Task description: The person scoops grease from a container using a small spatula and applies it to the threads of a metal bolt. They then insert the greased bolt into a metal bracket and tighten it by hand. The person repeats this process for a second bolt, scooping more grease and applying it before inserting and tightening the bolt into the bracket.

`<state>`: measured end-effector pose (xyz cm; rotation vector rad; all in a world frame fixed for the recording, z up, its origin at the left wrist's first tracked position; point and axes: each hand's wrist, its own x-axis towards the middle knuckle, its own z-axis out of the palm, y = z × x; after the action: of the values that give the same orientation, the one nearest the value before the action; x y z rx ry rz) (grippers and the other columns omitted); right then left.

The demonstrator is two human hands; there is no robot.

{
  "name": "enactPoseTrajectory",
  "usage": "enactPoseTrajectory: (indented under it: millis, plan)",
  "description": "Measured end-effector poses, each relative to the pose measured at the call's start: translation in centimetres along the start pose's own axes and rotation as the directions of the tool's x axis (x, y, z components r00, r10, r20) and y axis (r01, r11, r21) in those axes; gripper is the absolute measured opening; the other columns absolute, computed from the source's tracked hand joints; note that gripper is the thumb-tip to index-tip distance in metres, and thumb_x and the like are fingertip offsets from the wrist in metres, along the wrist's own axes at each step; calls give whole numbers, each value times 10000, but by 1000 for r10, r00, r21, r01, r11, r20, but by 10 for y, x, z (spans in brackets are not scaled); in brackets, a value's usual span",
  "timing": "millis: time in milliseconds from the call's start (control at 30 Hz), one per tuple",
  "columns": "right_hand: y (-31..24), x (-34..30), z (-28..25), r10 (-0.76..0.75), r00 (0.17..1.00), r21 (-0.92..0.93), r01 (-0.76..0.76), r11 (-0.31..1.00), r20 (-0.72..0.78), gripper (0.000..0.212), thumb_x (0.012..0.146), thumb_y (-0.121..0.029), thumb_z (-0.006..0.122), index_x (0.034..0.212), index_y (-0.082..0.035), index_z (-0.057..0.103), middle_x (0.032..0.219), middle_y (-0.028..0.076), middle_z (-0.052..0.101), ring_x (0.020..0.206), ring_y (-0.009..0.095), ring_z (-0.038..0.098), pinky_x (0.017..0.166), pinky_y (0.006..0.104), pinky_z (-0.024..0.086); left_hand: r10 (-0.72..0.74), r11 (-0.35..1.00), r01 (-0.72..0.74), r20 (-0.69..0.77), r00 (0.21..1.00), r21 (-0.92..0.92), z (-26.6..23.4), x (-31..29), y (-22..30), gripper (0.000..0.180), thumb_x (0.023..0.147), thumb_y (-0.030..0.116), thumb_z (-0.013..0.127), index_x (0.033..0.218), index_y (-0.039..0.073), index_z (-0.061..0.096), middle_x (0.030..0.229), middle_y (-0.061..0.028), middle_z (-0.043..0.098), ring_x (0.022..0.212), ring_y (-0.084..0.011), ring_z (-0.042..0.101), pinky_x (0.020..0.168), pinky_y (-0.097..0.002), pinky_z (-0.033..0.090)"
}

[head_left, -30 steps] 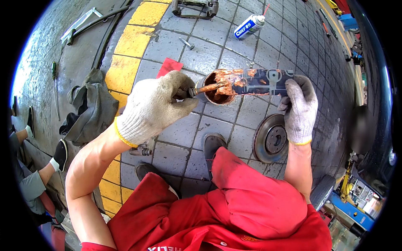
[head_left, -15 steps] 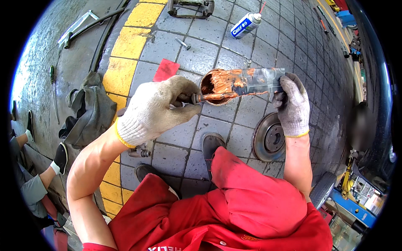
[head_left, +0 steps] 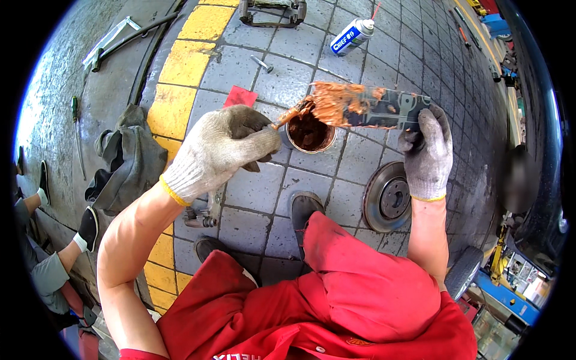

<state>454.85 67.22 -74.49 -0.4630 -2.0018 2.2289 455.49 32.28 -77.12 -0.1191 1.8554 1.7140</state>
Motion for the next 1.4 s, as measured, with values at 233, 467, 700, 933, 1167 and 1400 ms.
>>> enactPoseTrajectory:
  millis: [233,467,700,933,1167,1400]
  plan:
    - [4,-3,2,-275,961,-187,271,944,6,185,1072,-118,692,1209,4,670,911,70,742,656,110,638,596,275,531,-150,966,168,104,983,-197,3,-7,8,495,995,391,774,1214,-49,718,1004,-127,794,858,-196,782,723,-303,629]
    - [6,-4,1,9,1000,-182,-12,983,-21,230,1060,-152,708,1228,1,671,848,56,707,631,105,626,550,272,516,0,995,-2,-21,1000,-98,12,-4,5,412,992,253,778,1255,-52,692,1025,-105,787,890,-164,769,749,-297,620]
    - [16,5,-16,380,925,174,-376,910,8,190,1050,-171,714,1208,-68,694,881,30,651,714,116,595,552,252,452,192,976,-175,-129,973,130,12,3,-6,368,950,140,818,1245,-37,688,994,-77,770,880,-100,720,760,-265,590]
    - [1,0,-12,227,971,160,-213,964,-71,217,1058,-200,712,1216,-56,677,868,26,650,687,106,574,569,244,458,136,982,-112,-164,977,150,8,1,1,346,935,165,817,1175,-49,693,917,-51,756,780,-88,690,715,-259,571]
    - [-8,-21,7,-181,983,-242,186,952,42,200,1055,-116,703,1193,23,662,904,74,726,632,112,623,588,272,522,171,971,-138,-158,973,196,12,0,-2,343,926,205,813,1135,-51,720,887,-61,755,774,-86,688,705,-267,568]
    - [-11,-16,4,-294,955,-291,273,917,-33,147,1058,-56,687,1176,29,668,946,80,744,637,94,628,583,256,529,162,938,-87,-203,966,335,8,-3,4,326,903,193,820,1114,-38,731,861,-57,756,772,-86,686,710,-279,569]
